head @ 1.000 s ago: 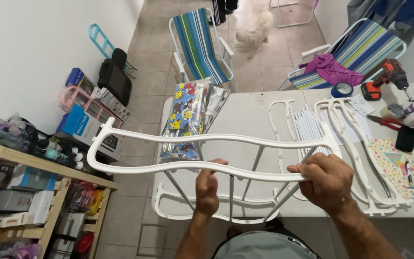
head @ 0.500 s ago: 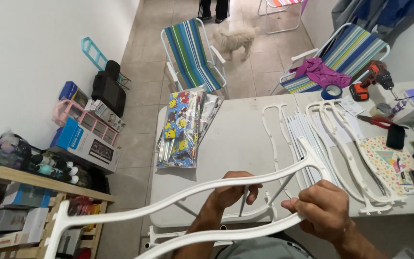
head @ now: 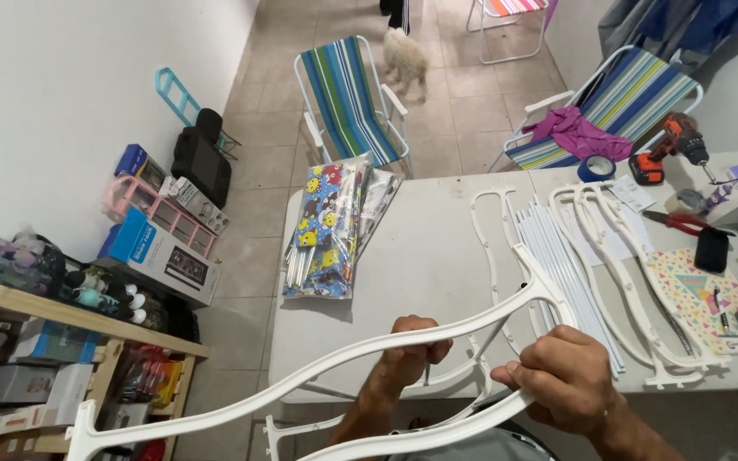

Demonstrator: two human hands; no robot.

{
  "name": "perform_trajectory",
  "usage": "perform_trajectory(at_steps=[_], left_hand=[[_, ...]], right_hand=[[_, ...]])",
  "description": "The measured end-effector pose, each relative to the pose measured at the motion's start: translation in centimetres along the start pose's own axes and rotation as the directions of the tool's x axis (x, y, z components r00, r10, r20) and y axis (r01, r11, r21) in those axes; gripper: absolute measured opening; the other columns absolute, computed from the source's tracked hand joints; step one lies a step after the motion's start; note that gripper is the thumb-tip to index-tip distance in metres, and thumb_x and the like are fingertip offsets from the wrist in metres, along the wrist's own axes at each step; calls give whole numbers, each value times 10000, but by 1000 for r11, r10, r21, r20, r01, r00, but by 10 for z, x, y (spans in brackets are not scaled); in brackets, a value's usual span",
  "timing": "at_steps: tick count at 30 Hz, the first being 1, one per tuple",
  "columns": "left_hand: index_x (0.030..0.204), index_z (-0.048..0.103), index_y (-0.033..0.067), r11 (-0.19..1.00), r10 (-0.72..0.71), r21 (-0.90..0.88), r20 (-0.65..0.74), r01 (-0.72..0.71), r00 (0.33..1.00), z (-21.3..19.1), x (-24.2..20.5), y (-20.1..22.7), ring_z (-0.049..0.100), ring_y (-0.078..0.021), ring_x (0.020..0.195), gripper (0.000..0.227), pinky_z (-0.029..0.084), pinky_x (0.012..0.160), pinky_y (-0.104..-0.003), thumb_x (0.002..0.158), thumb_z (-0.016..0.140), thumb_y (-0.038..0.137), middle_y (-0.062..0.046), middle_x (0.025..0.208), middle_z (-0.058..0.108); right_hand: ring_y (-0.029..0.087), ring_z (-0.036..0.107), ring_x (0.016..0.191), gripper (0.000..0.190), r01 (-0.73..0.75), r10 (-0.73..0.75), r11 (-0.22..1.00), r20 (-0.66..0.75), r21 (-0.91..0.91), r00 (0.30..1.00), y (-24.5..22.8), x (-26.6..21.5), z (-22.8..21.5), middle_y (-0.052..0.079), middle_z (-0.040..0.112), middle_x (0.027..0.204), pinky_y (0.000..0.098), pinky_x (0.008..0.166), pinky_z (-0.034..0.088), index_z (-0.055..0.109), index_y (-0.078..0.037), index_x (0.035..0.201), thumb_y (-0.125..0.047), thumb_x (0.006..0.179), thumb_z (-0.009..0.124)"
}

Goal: Disassembling a white metal drying rack by pulling the horizontal tubes out of the plastic side supports.

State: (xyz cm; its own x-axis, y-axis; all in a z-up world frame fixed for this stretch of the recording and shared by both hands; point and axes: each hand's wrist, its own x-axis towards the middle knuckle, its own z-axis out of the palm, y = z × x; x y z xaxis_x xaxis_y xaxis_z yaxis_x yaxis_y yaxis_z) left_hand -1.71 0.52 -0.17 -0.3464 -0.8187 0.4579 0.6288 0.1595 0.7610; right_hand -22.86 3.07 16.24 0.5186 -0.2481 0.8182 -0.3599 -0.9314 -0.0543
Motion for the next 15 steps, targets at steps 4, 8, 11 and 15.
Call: perform_trajectory(at_steps=[4, 8, 11, 15], left_hand=[[671, 398, 95, 994, 13, 106, 48, -18, 999, 14, 1, 13, 186, -106, 465, 730, 147, 462, -289, 942, 470, 770, 8, 524, 276], [648, 372, 112, 990, -2, 140, 31, -2, 1000, 22, 0, 19, 186, -108, 467, 744, 132, 474, -287, 941, 469, 789, 18, 524, 265], [598, 290, 155, 981, -22, 195, 2, 21, 1000, 30, 1, 26, 144, -82, 495, 811, 122, 477, -276, 859, 550, 877, 56, 536, 208], [567, 329, 155, 970, -81, 231, 11, 76, 997, 21, -13, -1, 192, -88, 481, 821, 161, 474, -283, 871, 509, 896, 47, 512, 259]], right_hand=[[139, 395, 463, 273, 7, -7, 1000, 8, 2, 1000, -5, -6, -2, 8, 502, 599, 287, 453, 356, 522, -110, 700, -148, 876, 728], [124, 392, 449, 288, -1, 1, 1000, -19, 0, 1000, -11, -10, -2, 0, 508, 588, 276, 441, 342, 524, -115, 676, -156, 868, 735], [109, 398, 437, 269, -9, 9, 1000, -55, -7, 998, -16, -6, -5, 0, 496, 551, 272, 444, 347, 540, -101, 671, -123, 849, 741], [166, 371, 449, 217, -66, 67, 998, -97, 16, 993, -10, -20, -8, 27, 492, 589, 306, 448, 344, 537, -87, 719, -133, 861, 694]])
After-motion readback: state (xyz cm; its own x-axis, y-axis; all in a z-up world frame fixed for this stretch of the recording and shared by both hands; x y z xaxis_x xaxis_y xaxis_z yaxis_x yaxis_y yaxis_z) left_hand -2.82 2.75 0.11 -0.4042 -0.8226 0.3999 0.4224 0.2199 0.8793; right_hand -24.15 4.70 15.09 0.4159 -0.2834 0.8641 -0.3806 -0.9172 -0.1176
